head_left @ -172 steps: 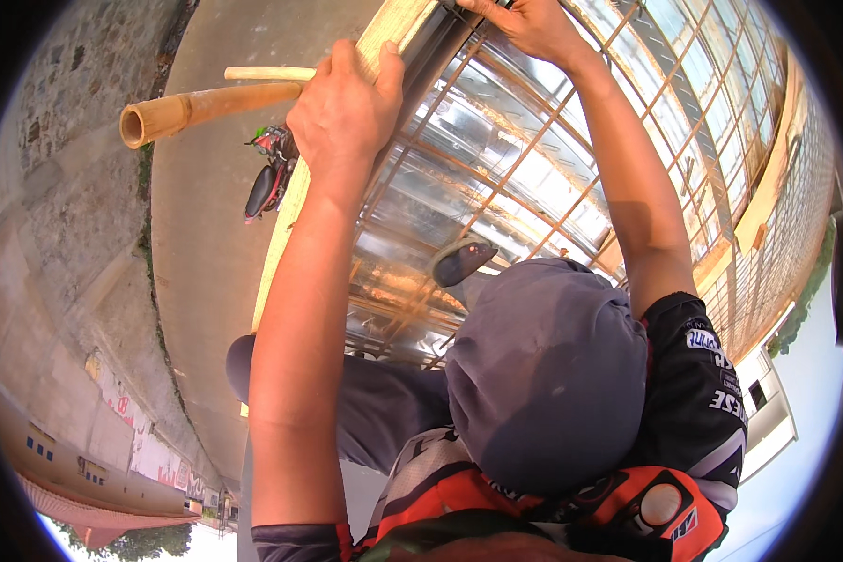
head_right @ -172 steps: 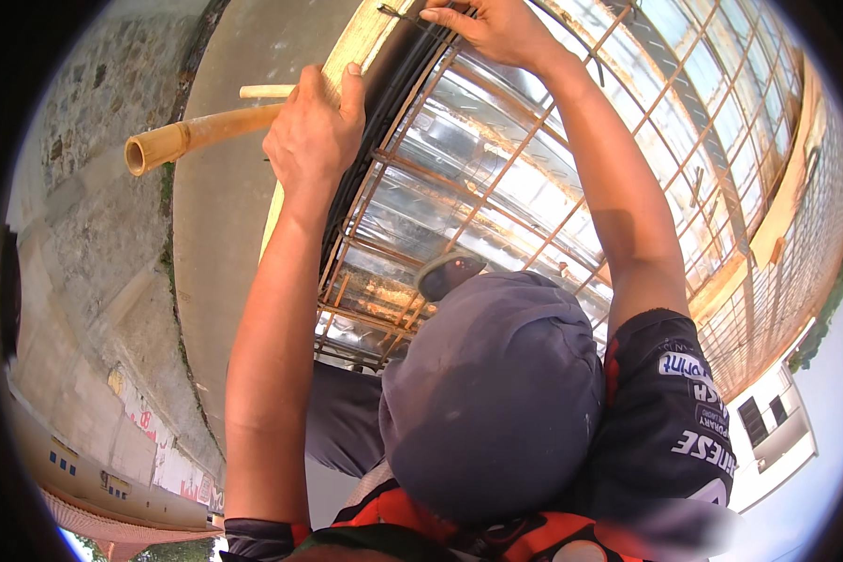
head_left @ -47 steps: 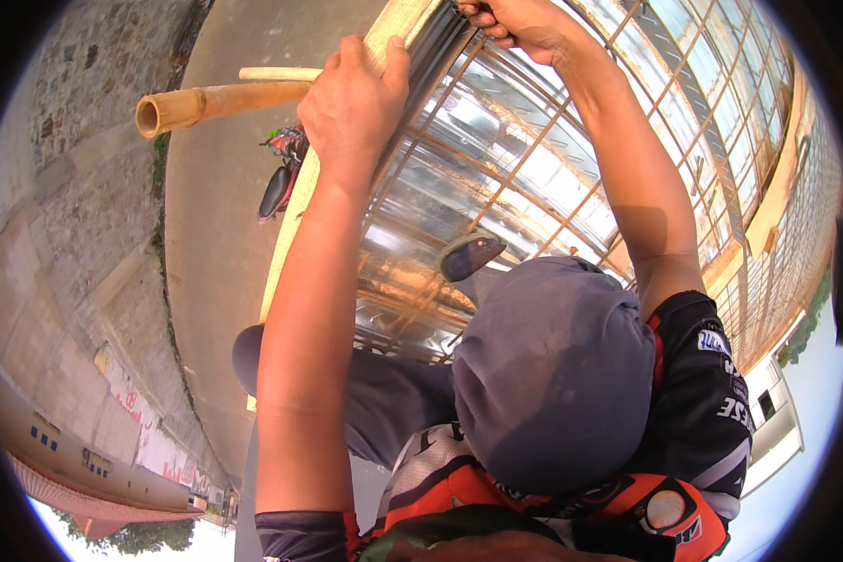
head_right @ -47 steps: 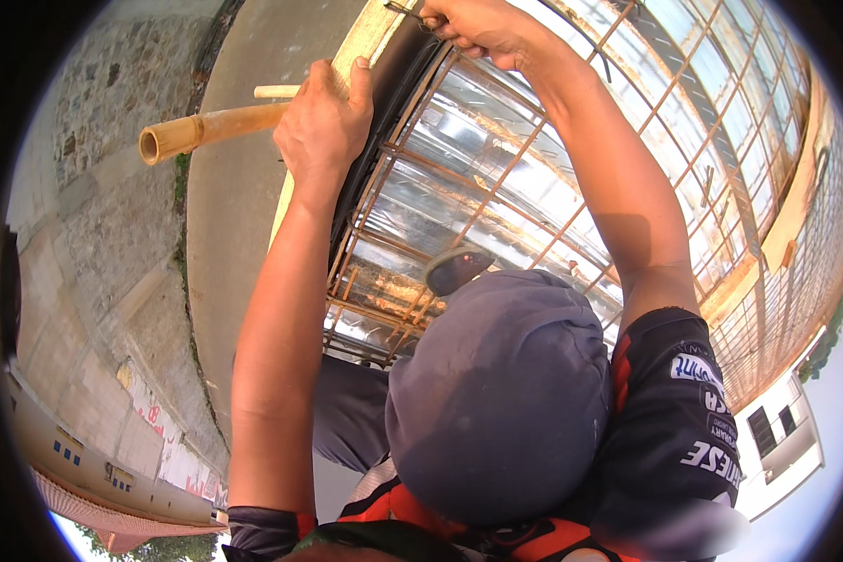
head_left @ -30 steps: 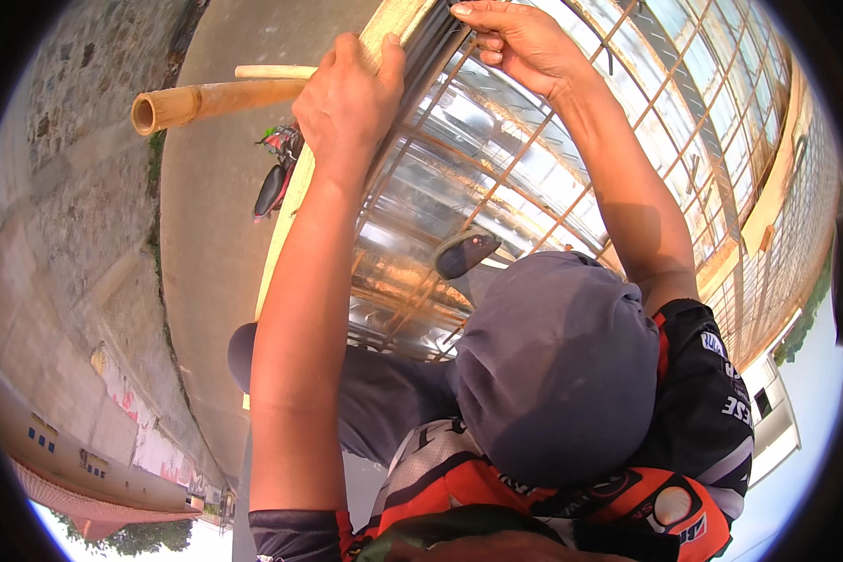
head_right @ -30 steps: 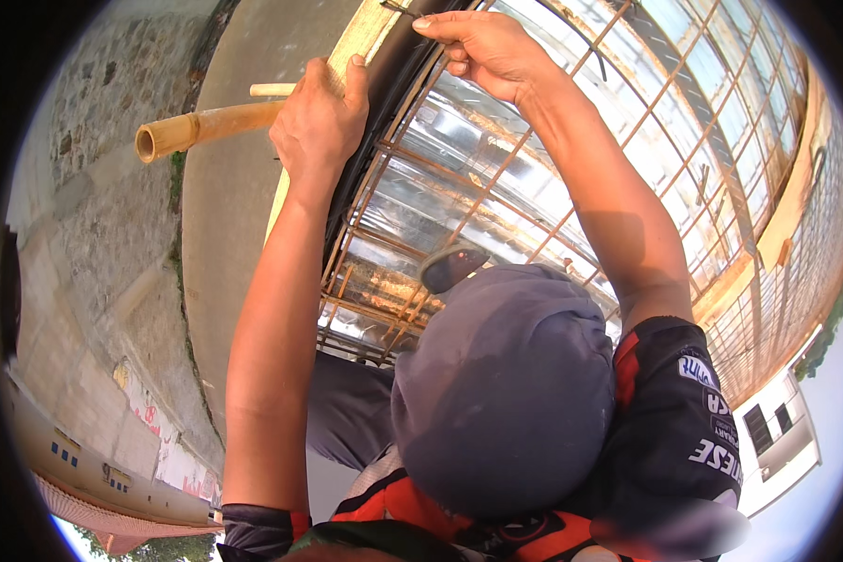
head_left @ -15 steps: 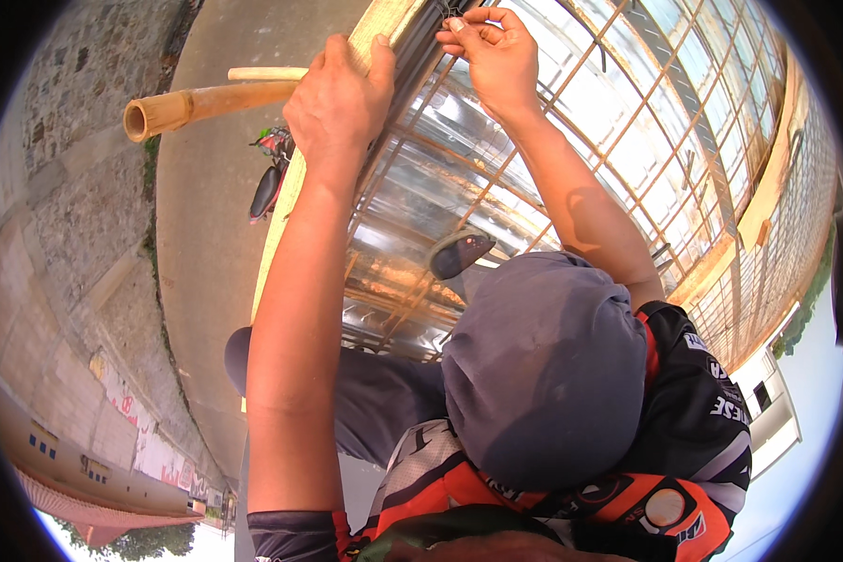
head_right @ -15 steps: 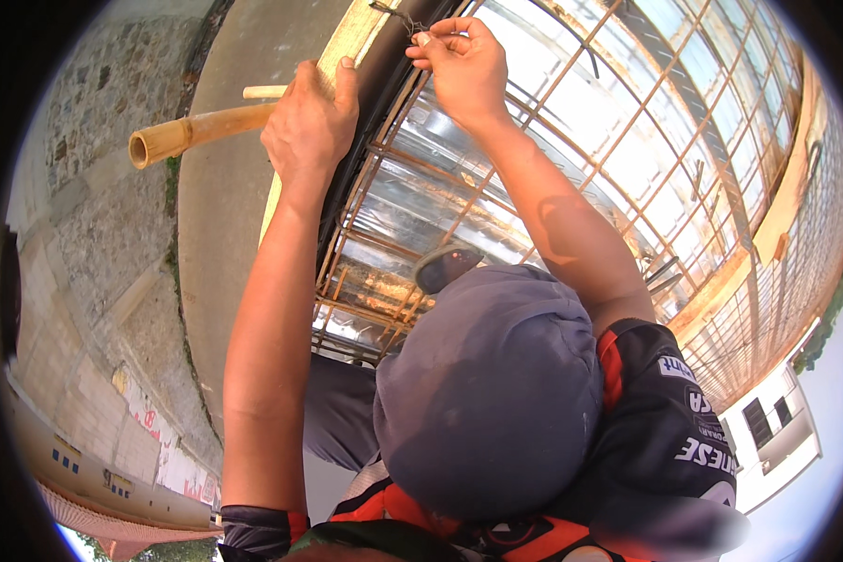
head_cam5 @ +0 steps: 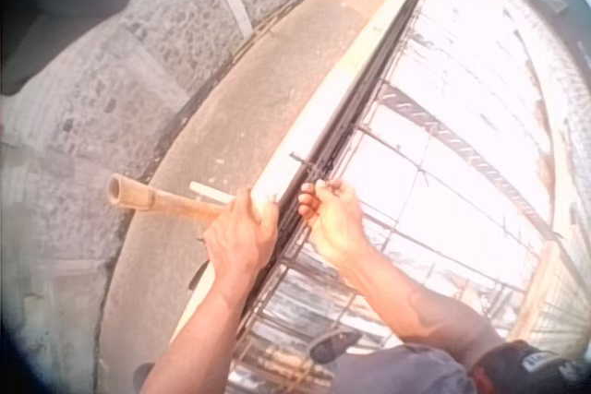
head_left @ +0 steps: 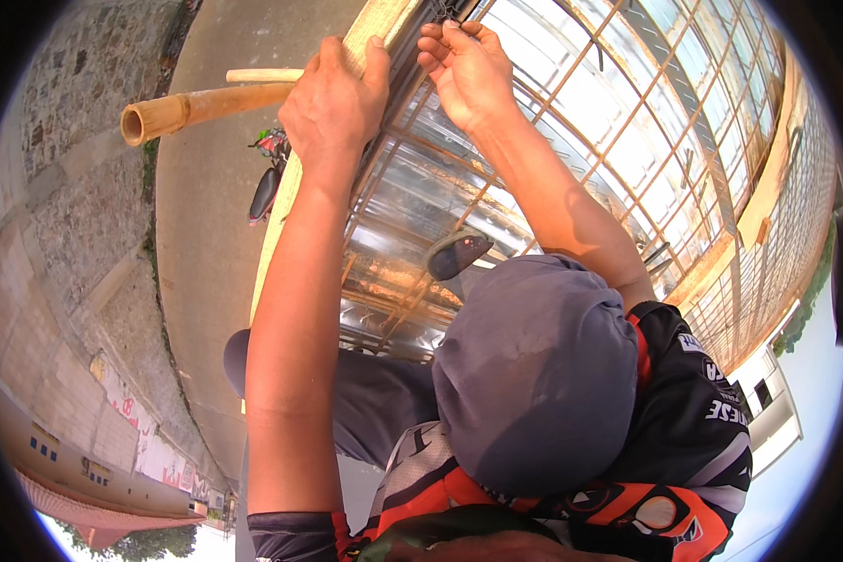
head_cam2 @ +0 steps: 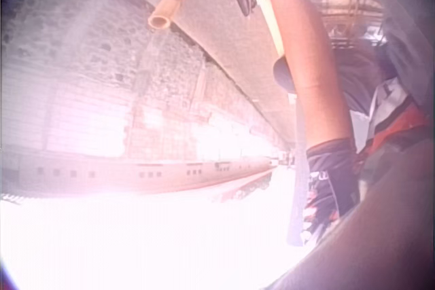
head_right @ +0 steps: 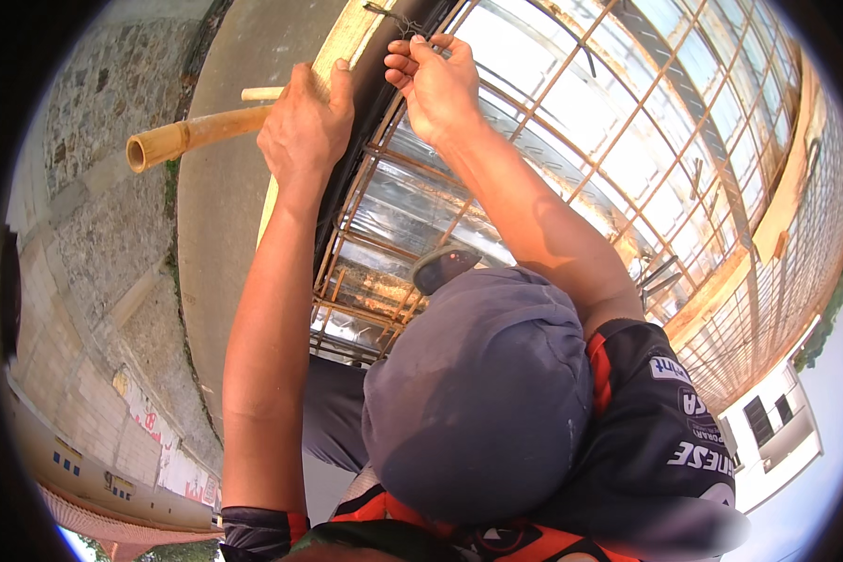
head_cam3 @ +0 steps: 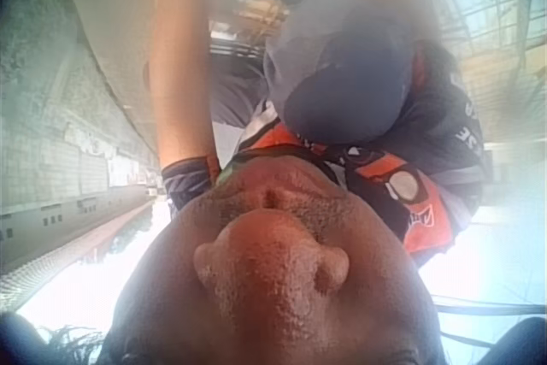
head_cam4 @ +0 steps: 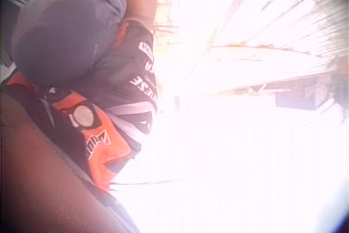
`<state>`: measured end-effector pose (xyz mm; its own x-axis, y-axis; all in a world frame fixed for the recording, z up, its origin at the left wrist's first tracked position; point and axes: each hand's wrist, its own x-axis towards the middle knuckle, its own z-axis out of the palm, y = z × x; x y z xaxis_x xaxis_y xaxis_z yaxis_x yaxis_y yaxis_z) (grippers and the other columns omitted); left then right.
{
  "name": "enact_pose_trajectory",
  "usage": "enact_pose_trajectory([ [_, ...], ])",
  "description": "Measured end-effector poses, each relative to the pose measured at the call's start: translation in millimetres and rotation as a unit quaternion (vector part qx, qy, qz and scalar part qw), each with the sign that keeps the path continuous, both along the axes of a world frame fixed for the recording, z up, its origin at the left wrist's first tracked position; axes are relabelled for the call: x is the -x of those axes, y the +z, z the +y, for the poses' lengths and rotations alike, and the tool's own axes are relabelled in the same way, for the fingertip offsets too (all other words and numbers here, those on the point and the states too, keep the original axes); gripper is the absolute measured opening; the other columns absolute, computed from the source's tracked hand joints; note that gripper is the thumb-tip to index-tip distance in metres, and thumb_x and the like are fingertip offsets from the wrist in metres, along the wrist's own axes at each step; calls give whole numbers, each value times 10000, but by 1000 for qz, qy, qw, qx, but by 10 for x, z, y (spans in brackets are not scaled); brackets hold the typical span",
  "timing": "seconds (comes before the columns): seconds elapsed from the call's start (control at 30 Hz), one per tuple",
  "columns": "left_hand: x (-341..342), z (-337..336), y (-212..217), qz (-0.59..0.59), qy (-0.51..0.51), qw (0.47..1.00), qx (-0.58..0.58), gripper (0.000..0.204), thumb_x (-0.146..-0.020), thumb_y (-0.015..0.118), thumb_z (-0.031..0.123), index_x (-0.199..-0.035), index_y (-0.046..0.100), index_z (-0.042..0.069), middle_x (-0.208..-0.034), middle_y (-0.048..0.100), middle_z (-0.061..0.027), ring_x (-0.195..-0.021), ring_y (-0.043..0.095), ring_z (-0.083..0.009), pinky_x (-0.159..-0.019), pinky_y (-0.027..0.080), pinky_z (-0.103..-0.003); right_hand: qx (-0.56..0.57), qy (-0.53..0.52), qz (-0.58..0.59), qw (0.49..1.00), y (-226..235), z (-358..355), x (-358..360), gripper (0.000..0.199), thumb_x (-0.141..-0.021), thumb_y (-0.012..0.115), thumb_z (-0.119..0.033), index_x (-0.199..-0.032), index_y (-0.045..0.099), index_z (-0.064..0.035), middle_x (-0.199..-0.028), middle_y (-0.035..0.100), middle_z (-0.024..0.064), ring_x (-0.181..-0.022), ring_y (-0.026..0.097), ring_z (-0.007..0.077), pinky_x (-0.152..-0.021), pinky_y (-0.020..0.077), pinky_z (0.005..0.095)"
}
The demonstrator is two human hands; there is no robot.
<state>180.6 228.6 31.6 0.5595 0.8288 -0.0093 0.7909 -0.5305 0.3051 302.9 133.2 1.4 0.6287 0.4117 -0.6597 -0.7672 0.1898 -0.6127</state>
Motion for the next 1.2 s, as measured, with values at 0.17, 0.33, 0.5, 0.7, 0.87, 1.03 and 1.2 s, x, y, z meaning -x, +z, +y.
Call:
enact_pose_trajectory([
  [0.17,-15,-7,27,8,-2,1000,2,526,-1038,628,578,-1048,718,60,-966,802,-201,-824,784,-457,-715,619,-555,-156,-39,61,985,-27,-141,37,400,-1036,735,-43,-1305,446,-106,-1113,713,161,-1016,728,282,-907,606,475],
  [0.33,-17,1,12,19,3,1000,6,530,-1039,623,584,-1055,720,63,-970,803,-205,-829,784,-462,-721,617,-564,-106,-45,15,993,6,-67,39,567,-967,786,22,-1341,381,-111,-1110,690,169,-996,744,300,-866,616,476],
  [0.5,-6,10,-8,10,2,1000,-2,525,-1036,627,582,-1046,717,64,-945,800,-206,-829,783,-460,-718,617,-562,-55,-14,3,998,74,-86,63,574,-972,793,30,-1340,369,-88,-1131,696,190,-1031,751,306,-901,627,458],
  [0.7,-18,3,-10,7,2,1000,-8,524,-1036,628,581,-1036,715,65,-934,798,-204,-821,781,-456,-709,615,-556,-76,-22,26,997,-19,-139,55,585,-977,805,9,-1366,372,-45,-1150,712,219,-997,759,291,-872,644,421],
  [0.87,-6,12,7,14,-1,1000,-2,531,-1039,621,588,-1038,714,66,-941,797,-206,-821,779,-455,-716,612,-561,21,56,-113,992,87,-252,-153,380,-991,784,-15,-1284,546,34,-1030,759,187,-885,766,247,-814,647,360],
  [1.03,-20,5,73,35,8,998,54,586,-1087,548,614,-1170,718,59,-1039,808,-245,-981,777,-484,-873,605,-584,217,205,-443,845,136,-355,-264,279,-1011,744,-121,-1245,714,27,-952,789,144,-836,782,246,-745,631,362],
  [1.2,-9,11,71,31,6,998,55,573,-1087,553,602,-1160,720,59,-1035,809,-243,-987,778,-481,-876,607,-574,290,284,-680,610,13,-405,-401,308,-1050,675,-170,-1314,718,-16,-1059,774,166,-954,771,329,-852,627,419],
])
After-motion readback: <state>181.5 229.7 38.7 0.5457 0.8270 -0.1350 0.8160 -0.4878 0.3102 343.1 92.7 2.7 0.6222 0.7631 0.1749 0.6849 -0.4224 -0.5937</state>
